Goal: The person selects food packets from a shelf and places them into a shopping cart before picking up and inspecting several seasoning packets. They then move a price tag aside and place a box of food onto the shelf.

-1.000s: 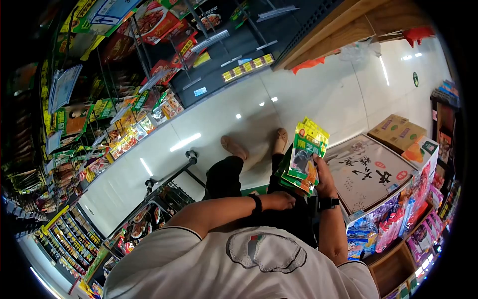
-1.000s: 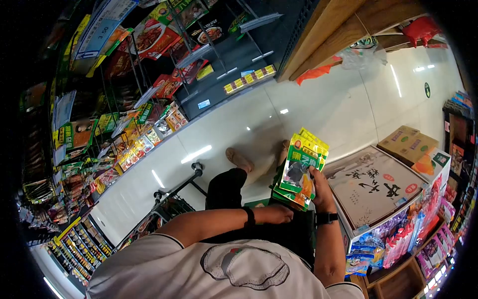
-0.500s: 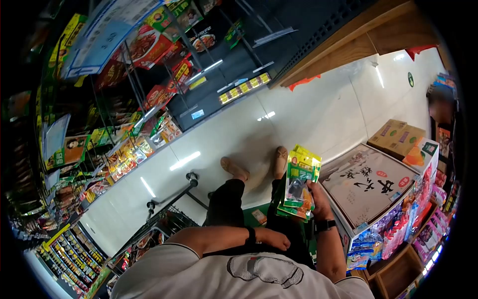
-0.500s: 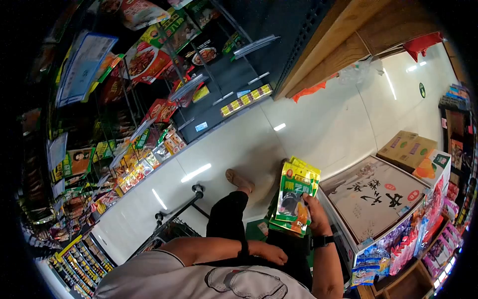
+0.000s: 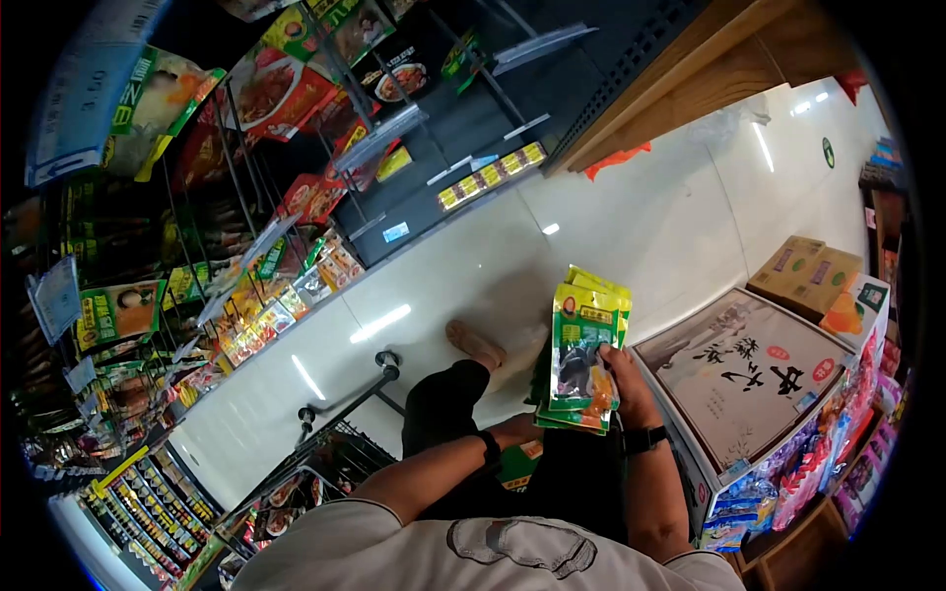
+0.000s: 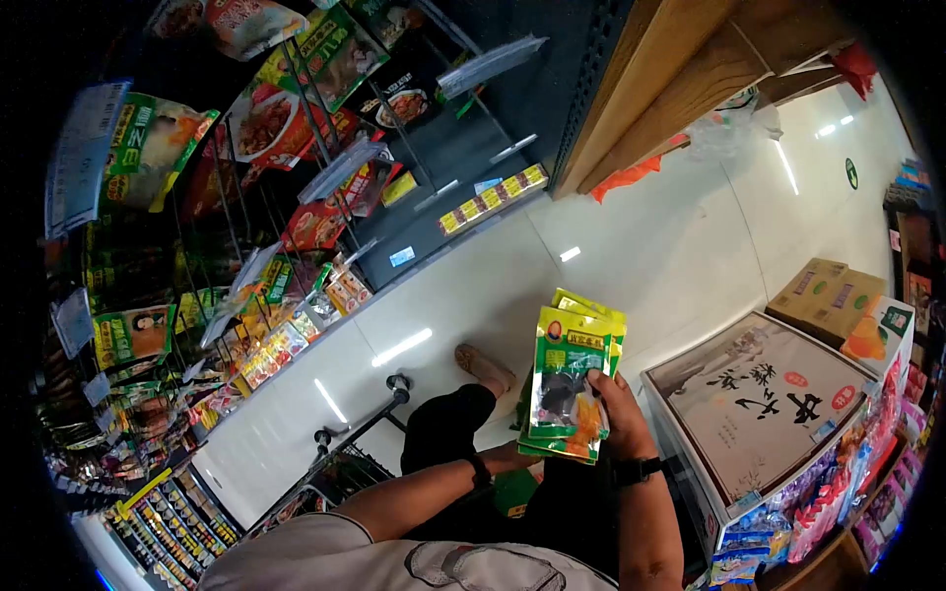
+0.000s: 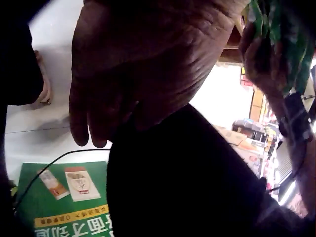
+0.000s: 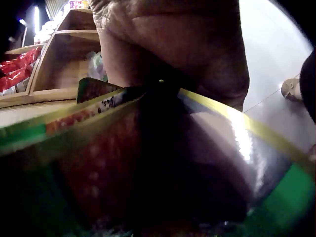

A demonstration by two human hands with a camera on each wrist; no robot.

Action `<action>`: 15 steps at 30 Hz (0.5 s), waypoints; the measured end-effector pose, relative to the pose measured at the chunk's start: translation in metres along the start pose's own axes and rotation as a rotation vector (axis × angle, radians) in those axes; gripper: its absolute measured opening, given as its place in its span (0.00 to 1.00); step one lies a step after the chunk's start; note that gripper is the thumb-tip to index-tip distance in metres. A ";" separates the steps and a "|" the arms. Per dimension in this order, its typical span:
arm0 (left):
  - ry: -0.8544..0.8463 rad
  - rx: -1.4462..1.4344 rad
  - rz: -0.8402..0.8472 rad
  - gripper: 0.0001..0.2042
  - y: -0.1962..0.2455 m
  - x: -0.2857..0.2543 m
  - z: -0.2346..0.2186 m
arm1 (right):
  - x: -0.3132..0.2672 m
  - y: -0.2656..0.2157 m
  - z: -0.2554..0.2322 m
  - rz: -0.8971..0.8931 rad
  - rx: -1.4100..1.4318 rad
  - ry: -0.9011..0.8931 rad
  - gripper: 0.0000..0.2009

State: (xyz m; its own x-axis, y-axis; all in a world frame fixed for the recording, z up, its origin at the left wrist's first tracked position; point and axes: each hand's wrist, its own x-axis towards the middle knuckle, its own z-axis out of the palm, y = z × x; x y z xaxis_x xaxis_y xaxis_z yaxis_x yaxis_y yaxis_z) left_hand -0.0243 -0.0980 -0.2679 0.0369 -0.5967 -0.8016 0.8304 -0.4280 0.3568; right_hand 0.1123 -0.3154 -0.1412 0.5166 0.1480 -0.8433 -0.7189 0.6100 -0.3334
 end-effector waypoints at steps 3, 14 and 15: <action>0.161 -0.170 0.033 0.20 0.020 0.005 0.000 | 0.016 0.003 0.007 0.005 -0.032 -0.021 0.16; -0.099 -0.807 0.415 0.29 0.155 -0.055 -0.099 | 0.070 0.051 -0.006 -0.091 -0.165 -0.059 0.15; -0.017 -0.691 0.414 0.27 0.145 -0.043 -0.101 | 0.071 0.053 -0.004 -0.104 -0.203 -0.050 0.14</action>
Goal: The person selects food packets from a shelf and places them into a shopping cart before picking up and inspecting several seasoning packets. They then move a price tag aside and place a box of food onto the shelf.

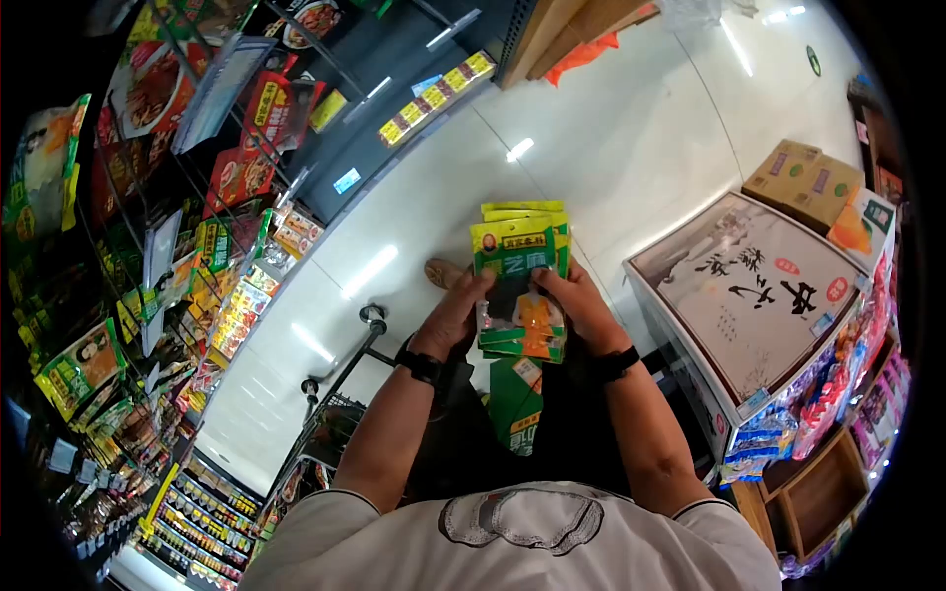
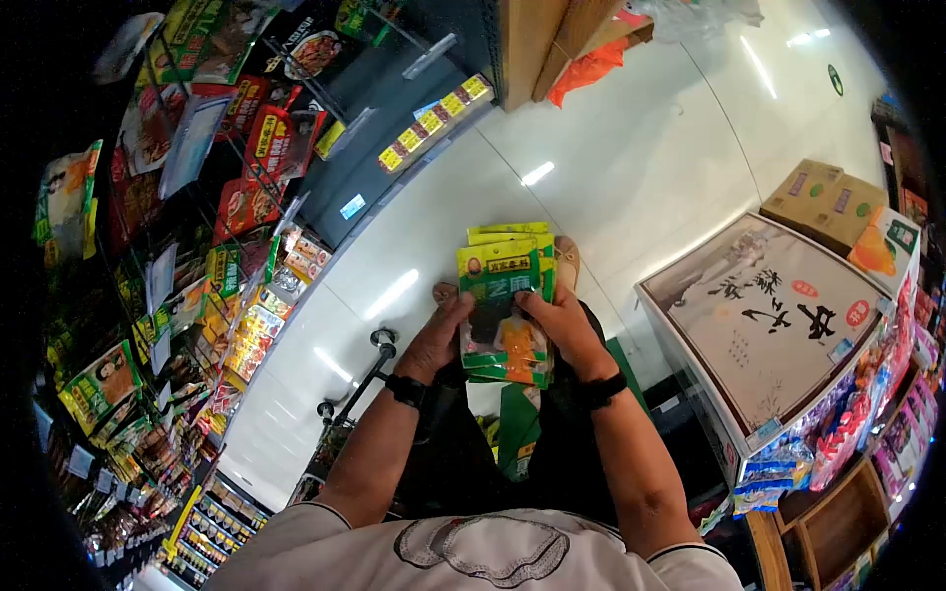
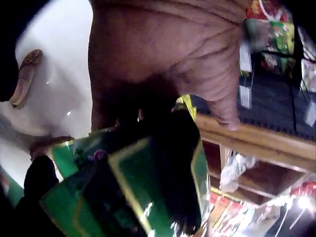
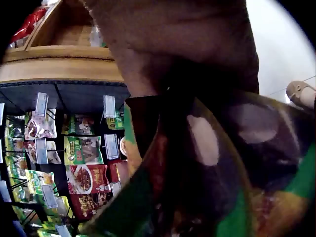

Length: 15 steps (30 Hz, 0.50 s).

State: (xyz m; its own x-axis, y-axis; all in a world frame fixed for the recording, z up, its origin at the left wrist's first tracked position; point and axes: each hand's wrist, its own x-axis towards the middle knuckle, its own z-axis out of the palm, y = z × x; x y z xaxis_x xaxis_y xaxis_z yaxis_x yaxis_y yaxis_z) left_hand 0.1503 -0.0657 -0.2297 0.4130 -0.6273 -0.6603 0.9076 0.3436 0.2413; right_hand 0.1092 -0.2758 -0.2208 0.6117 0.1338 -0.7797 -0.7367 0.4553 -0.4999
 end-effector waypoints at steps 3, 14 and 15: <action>0.065 0.214 -0.026 0.27 -0.013 0.008 -0.005 | 0.006 0.010 -0.001 0.008 -0.082 0.007 0.14; 0.197 -0.041 -0.096 0.24 0.008 -0.003 -0.015 | -0.045 0.111 -0.198 0.170 -0.791 0.365 0.21; 0.218 -0.021 -0.078 0.24 0.012 -0.003 -0.018 | -0.053 0.147 -0.218 0.173 -0.942 0.269 0.20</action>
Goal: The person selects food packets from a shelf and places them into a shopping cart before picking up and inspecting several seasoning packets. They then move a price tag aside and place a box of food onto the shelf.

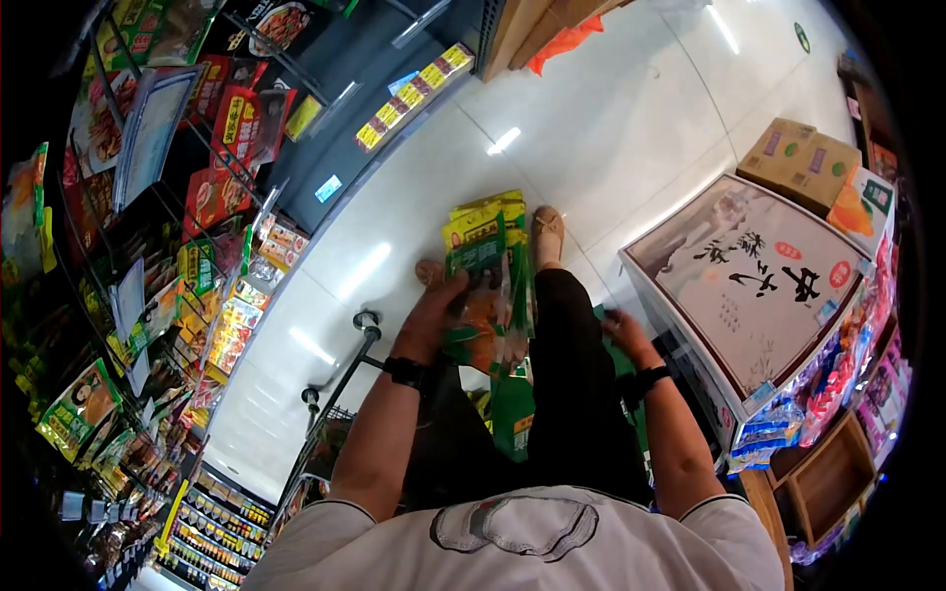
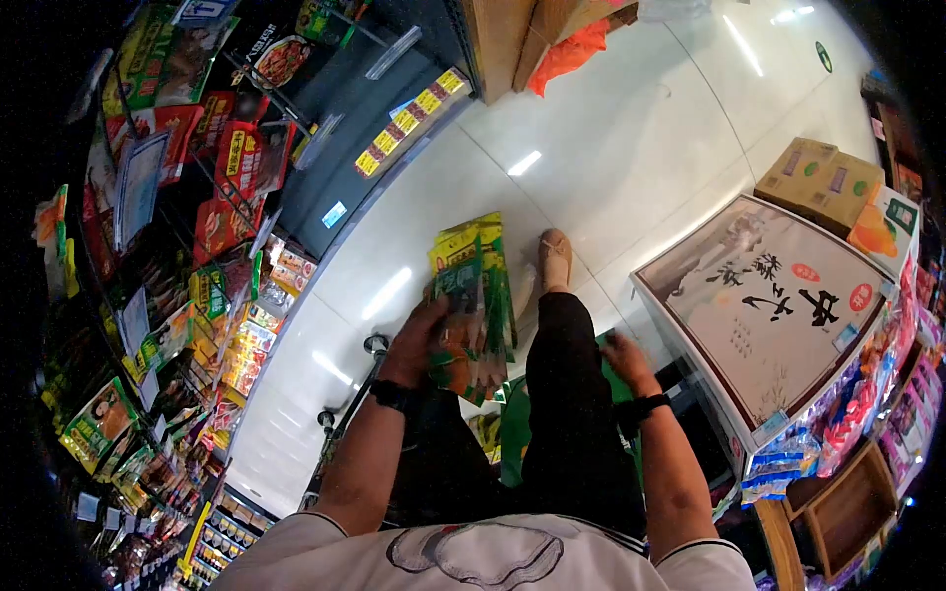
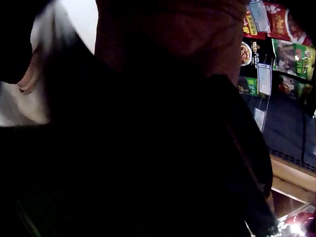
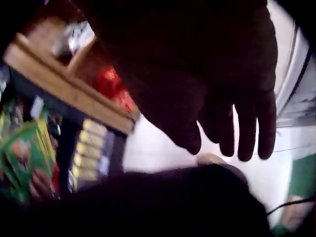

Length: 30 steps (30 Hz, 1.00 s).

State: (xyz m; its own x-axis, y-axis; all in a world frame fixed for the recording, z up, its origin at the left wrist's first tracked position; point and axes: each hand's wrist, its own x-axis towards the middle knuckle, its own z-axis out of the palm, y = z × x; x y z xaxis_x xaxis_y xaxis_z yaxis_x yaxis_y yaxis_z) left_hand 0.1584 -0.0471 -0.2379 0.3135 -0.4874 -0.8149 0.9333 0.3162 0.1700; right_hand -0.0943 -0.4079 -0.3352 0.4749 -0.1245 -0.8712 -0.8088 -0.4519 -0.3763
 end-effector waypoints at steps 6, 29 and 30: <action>0.150 0.138 0.093 0.22 0.016 0.011 -0.010 | 0.014 0.055 0.042 0.089 0.353 -0.199 0.11; 0.166 -0.017 0.166 0.24 0.030 0.057 -0.085 | 0.086 -0.144 -0.088 -0.145 0.136 -0.087 0.09; 0.173 -0.035 0.178 0.24 0.030 0.062 -0.095 | 0.091 -0.176 -0.093 -0.192 0.171 0.002 0.09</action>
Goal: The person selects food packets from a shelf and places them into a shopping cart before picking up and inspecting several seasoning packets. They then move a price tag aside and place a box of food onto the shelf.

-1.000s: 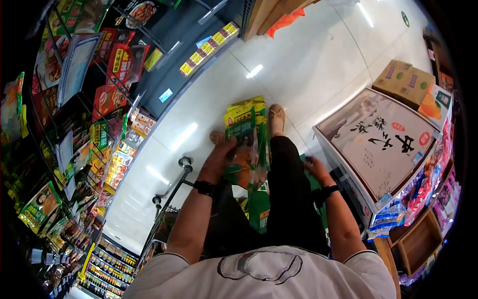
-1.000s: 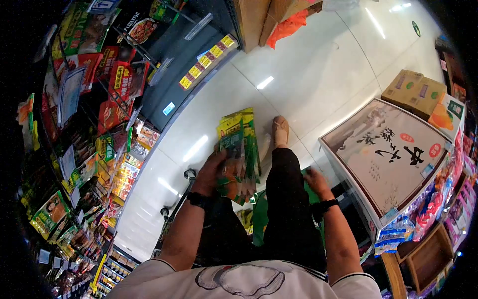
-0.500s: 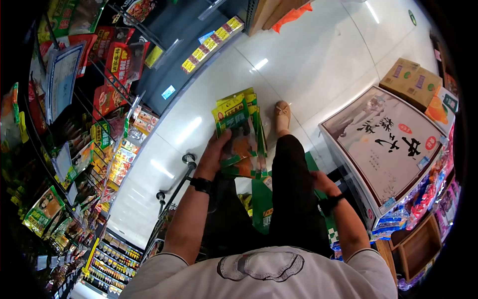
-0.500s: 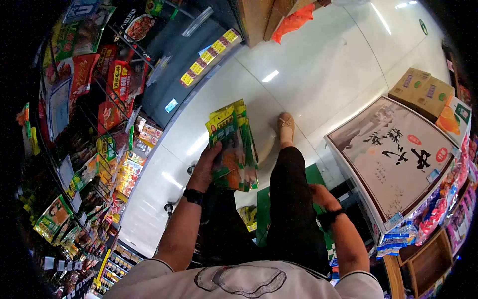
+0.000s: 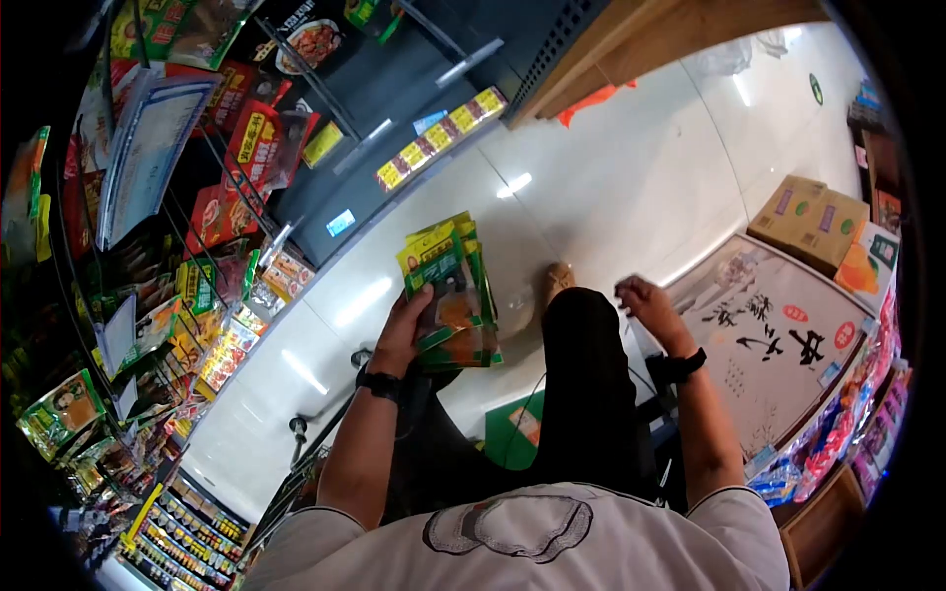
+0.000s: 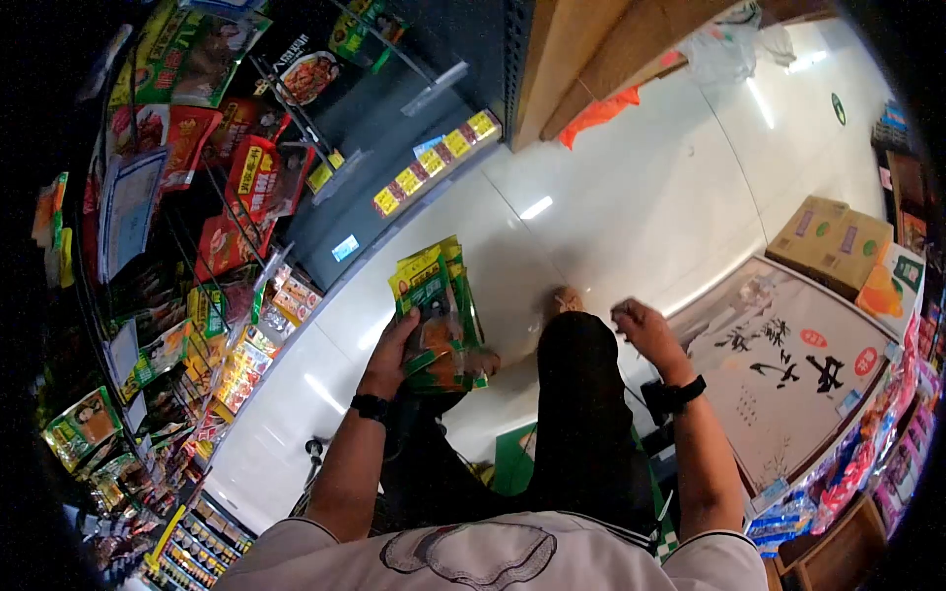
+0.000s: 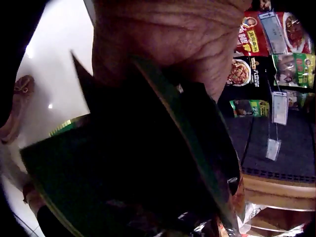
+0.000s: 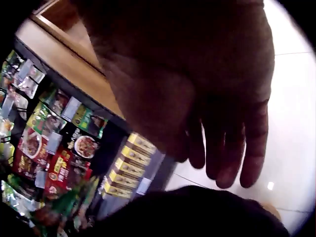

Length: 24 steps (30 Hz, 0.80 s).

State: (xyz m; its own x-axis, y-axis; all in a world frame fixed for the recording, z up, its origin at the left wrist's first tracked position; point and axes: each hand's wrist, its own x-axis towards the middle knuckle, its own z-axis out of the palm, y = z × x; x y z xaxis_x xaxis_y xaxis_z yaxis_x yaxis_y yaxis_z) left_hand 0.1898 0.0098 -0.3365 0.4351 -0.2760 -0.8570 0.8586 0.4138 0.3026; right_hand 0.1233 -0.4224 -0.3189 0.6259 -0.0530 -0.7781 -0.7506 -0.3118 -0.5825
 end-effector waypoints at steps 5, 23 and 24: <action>0.046 -0.006 0.098 0.23 0.003 0.024 -0.019 | 0.086 -0.116 -0.007 -0.534 -0.134 0.342 0.15; 0.013 -0.147 0.324 0.20 0.037 0.085 -0.125 | 0.191 -0.207 0.036 -0.890 -0.198 0.651 0.18; 0.019 -0.167 0.346 0.19 0.039 0.082 -0.128 | 0.195 -0.206 0.033 -0.891 -0.192 0.636 0.18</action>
State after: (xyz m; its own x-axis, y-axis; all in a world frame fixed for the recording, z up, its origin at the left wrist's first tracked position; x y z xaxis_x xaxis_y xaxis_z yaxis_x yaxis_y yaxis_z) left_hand 0.2248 0.1145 -0.4487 0.6851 -0.0795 -0.7241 0.6052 0.6154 0.5050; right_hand 0.3929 -0.3373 -0.3579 0.9608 -0.1970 0.1949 0.0322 -0.6193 -0.7845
